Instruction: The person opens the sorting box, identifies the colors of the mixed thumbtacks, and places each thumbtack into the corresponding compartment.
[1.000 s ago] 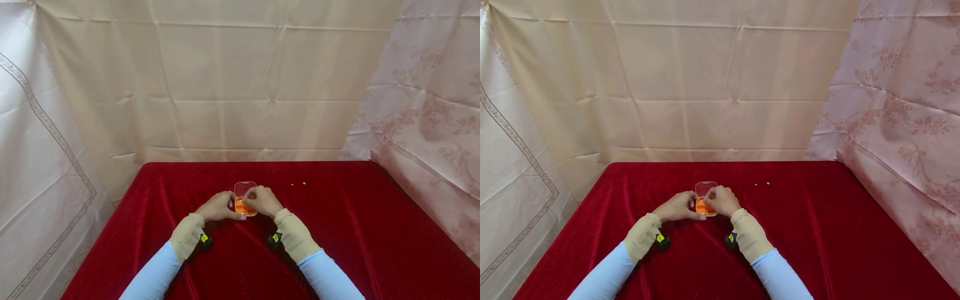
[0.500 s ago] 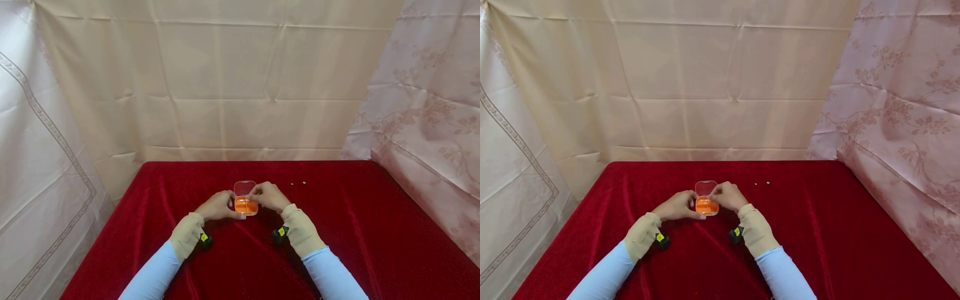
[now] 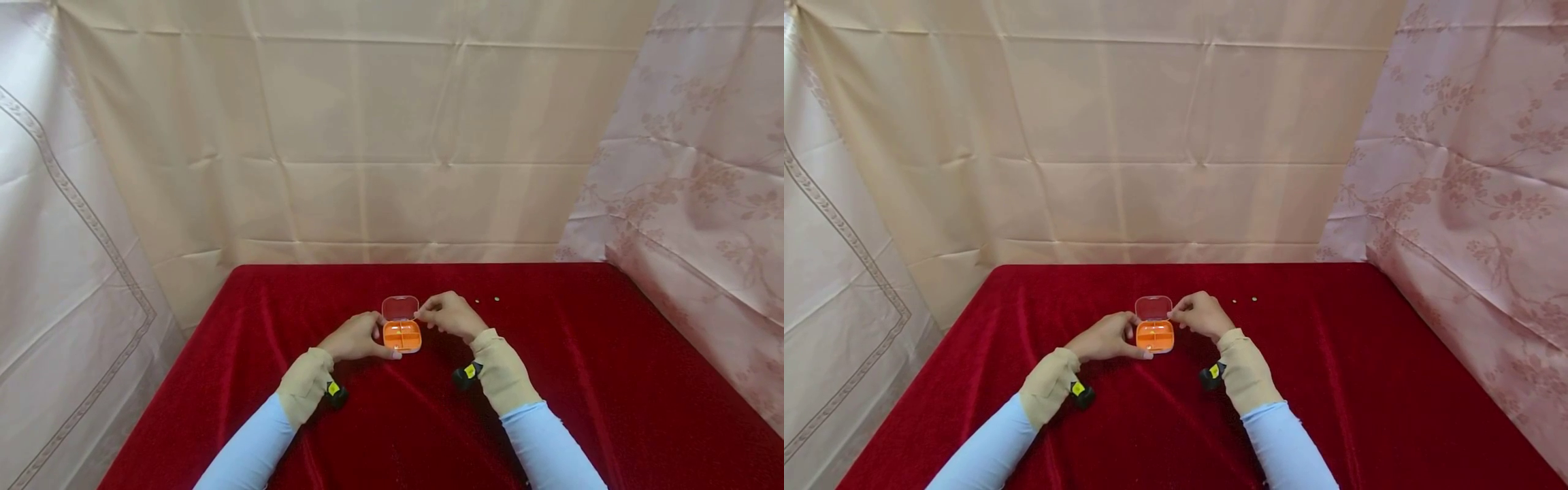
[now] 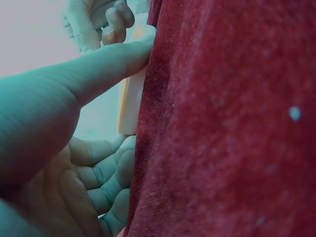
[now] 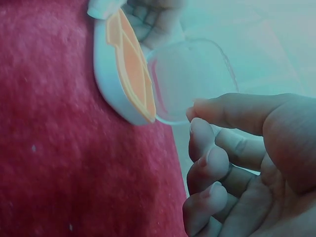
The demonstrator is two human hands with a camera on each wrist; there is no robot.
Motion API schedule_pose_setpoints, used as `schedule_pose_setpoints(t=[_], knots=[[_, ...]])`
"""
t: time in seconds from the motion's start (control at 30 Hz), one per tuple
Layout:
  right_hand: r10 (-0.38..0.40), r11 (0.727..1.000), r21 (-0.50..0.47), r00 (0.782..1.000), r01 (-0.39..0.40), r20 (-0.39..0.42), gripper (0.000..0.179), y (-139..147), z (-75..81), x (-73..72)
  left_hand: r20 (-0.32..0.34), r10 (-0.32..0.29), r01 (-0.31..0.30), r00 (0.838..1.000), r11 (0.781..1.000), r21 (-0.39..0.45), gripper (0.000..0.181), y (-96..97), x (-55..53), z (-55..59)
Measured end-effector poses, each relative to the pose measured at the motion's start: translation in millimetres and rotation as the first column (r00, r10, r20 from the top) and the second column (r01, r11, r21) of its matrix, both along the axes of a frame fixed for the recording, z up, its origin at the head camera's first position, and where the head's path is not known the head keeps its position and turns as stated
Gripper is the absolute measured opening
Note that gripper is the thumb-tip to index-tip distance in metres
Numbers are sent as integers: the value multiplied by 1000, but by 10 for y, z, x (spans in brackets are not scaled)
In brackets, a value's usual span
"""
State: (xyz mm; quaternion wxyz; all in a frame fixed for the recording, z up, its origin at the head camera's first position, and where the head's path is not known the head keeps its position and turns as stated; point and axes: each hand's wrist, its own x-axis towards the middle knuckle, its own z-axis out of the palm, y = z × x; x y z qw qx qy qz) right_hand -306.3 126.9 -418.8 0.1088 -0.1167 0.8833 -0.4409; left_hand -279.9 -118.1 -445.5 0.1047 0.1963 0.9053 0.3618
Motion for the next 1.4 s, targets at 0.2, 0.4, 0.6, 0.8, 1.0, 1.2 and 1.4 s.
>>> schedule_pose_setpoints(t=[0.2,0.4,0.6,0.8,1.0,1.2,1.4], knots=[[-42,999,-2,999,42,8,19,90,17,-28,-6,-2,2,1000,1000,6,60,6,10,7],[-78,997,-15,997,78,1,21,213,6,-63,27,14,-14,1000,1000,0,60,12,15,18],[-117,993,-23,993,118,13,24,340,-23,-126,19,6,-6,1000,1000,-9,62,9,12,16],[-164,985,-48,986,164,16,27,493,-48,-178,10,-1,1,1000,1000,-12,62,3,22,22],[-220,972,-80,975,221,16,31,712,-68,-207,6,-2,2,1000,1000,-13,62,2,7,0],[-287,950,-125,958,285,9,33,883,-70,-228,2,-1,1,1000,1000,3,62,2,-1,-13],[-309,942,-132,951,309,17,35,925,-49,-231,-3,11,-11,1000,1000,7,62,2,7,-20]])
